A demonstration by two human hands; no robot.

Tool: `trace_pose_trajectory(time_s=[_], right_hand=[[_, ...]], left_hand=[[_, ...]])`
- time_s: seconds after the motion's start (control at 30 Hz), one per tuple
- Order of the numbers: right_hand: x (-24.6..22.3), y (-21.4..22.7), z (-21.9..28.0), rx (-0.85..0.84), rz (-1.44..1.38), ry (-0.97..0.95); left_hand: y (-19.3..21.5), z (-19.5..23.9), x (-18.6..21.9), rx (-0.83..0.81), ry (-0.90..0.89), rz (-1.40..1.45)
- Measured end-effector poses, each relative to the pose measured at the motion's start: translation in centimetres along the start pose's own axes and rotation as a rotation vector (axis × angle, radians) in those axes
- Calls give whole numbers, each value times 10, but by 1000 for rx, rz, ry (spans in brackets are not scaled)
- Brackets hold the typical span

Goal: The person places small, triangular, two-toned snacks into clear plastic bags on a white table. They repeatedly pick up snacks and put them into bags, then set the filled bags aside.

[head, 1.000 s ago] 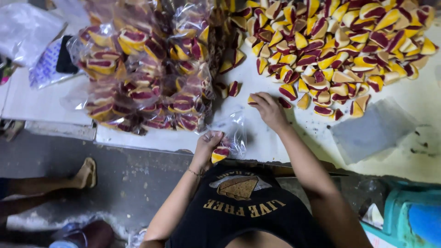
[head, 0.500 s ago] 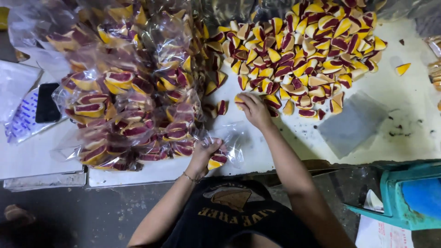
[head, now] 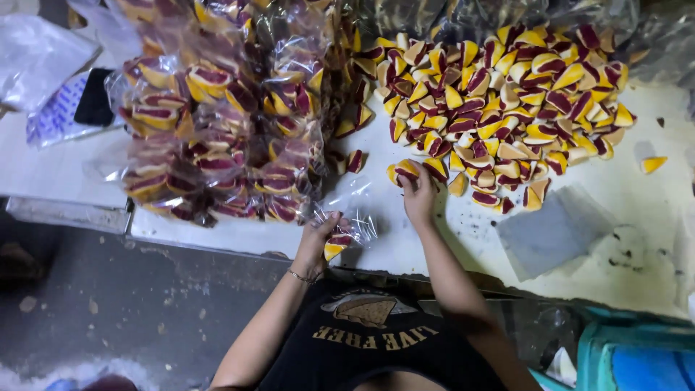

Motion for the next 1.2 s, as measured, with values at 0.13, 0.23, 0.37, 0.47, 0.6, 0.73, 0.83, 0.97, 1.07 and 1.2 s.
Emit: trace_pose_trajectory(time_s=[0.13,0.23,0.37,0.47,0.6,0.73,0.83,0.97,1.07,1.2], right_hand=[[1,-14,7,-140,128,199],[-31,-16,7,-337,82,324],[-62,31,-7,-203,-306,11],[-82,82,-8,-147,-517,-197],[-159,100,-9,-398,-600,107],[-145,85,23,-457,-536,207],[-125,98,29,-273,-496,260],[-113,100,31,-397,-332,180],[-106,73,38,-421,-257,158],[-147,48,1,-533,-147,22]], left_hand=[[-16,26,-7,45,-53,33],[-9,24,-27,64,-90,87],[-17,43,-33,84,-144,132],[-20,43,-40,74,-155,108],[-75,68,-35,4,-187,-121],[-141,88,-52,-240,-125,-184],[-137,75,-60,-272,-64,-365],[-145,67,-69,-354,-61,-410],[-126,47,-58,-355,-69,-417],[-72,19,-27,-281,-57,-415]])
Point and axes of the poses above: each hand's wrist, its own z-axis away from the middle knuckle, its own y-axis out of the back of the hand, x = y × z, the point moved 8 cm from there along -z, towards the middle knuckle, and after that the axes turned 11 degrees about y, right-handed, at the moved point
